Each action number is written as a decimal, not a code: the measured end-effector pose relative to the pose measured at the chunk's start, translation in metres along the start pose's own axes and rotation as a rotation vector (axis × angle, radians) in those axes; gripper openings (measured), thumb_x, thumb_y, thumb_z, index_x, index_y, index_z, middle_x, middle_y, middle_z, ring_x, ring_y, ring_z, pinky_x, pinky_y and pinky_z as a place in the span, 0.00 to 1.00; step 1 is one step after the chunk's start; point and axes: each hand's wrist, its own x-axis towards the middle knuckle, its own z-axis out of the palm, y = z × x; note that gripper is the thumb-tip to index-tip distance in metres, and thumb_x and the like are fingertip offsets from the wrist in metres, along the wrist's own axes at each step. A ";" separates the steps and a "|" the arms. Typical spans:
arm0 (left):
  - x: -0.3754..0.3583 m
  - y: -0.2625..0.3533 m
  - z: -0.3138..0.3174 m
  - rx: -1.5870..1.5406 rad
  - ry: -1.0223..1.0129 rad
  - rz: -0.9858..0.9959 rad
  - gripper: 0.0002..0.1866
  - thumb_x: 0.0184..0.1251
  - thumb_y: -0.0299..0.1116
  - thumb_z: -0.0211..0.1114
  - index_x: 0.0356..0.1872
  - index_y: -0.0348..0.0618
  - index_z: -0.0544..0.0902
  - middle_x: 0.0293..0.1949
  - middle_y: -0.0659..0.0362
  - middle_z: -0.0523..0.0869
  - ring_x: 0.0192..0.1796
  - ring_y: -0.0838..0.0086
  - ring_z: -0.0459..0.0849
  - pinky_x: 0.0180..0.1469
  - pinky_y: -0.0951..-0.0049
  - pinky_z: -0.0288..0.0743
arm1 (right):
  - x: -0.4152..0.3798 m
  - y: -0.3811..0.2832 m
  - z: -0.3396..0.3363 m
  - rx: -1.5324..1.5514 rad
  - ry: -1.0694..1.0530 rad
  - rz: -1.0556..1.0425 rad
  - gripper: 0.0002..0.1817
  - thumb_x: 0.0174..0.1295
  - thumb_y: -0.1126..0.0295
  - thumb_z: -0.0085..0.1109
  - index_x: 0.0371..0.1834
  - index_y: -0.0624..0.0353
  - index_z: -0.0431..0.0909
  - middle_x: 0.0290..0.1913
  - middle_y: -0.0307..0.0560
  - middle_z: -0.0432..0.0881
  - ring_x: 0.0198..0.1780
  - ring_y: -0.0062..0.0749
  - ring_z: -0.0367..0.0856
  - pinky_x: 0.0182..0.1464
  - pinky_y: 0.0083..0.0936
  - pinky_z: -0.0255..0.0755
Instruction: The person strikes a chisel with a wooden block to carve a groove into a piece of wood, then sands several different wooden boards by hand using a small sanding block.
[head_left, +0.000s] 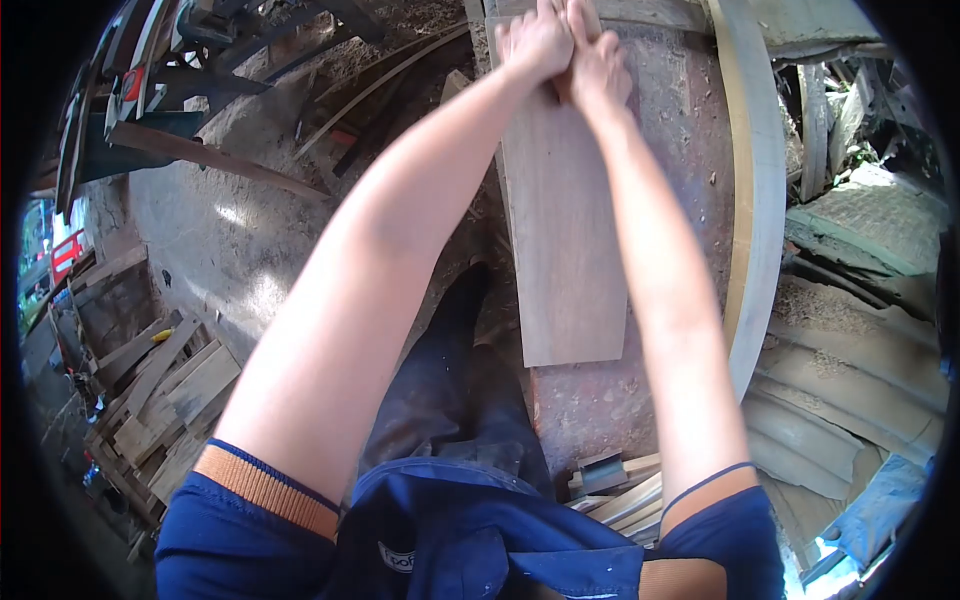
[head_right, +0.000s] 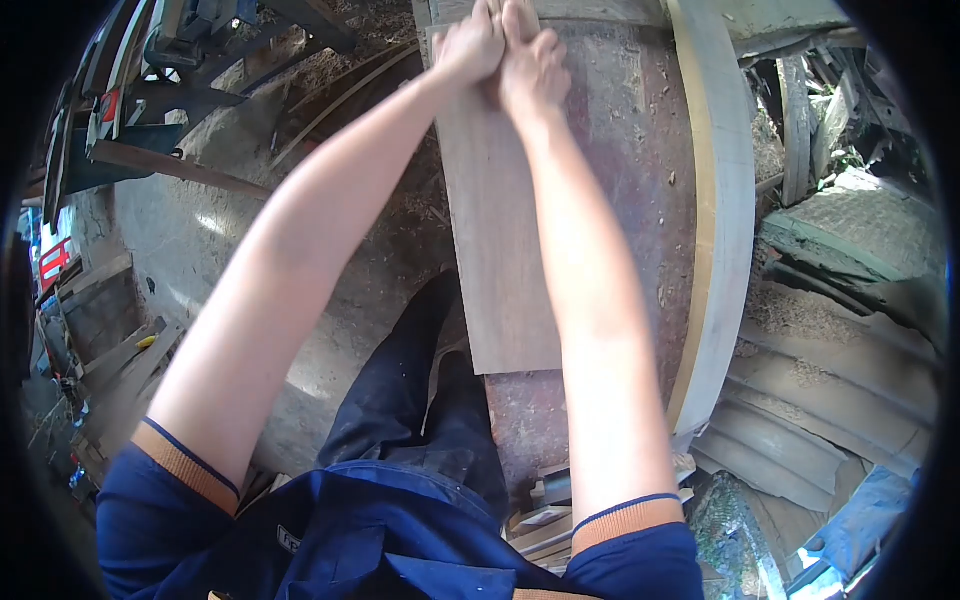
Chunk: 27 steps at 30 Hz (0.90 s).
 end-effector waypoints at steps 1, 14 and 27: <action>0.008 0.005 -0.004 -0.053 0.005 -0.001 0.31 0.77 0.53 0.41 0.71 0.43 0.60 0.57 0.40 0.82 0.61 0.44 0.78 0.66 0.39 0.60 | 0.017 0.007 0.010 0.001 -0.062 0.006 0.36 0.71 0.68 0.47 0.78 0.23 0.49 0.52 0.56 0.69 0.53 0.54 0.75 0.50 0.45 0.79; -0.358 0.040 0.028 0.105 -0.107 0.047 0.34 0.74 0.45 0.52 0.76 0.40 0.59 0.54 0.49 0.74 0.56 0.57 0.72 0.59 0.55 0.63 | -0.338 0.028 -0.102 -0.035 -0.149 0.129 0.36 0.69 0.67 0.49 0.79 0.28 0.55 0.43 0.51 0.67 0.46 0.48 0.72 0.46 0.42 0.74; -0.473 0.014 0.035 -0.335 -0.255 -0.687 0.41 0.62 0.51 0.71 0.71 0.51 0.62 0.65 0.52 0.74 0.69 0.61 0.72 0.69 0.49 0.55 | -0.473 0.090 -0.165 -0.237 0.003 0.426 0.39 0.66 0.53 0.59 0.79 0.48 0.56 0.60 0.62 0.69 0.58 0.56 0.72 0.58 0.51 0.67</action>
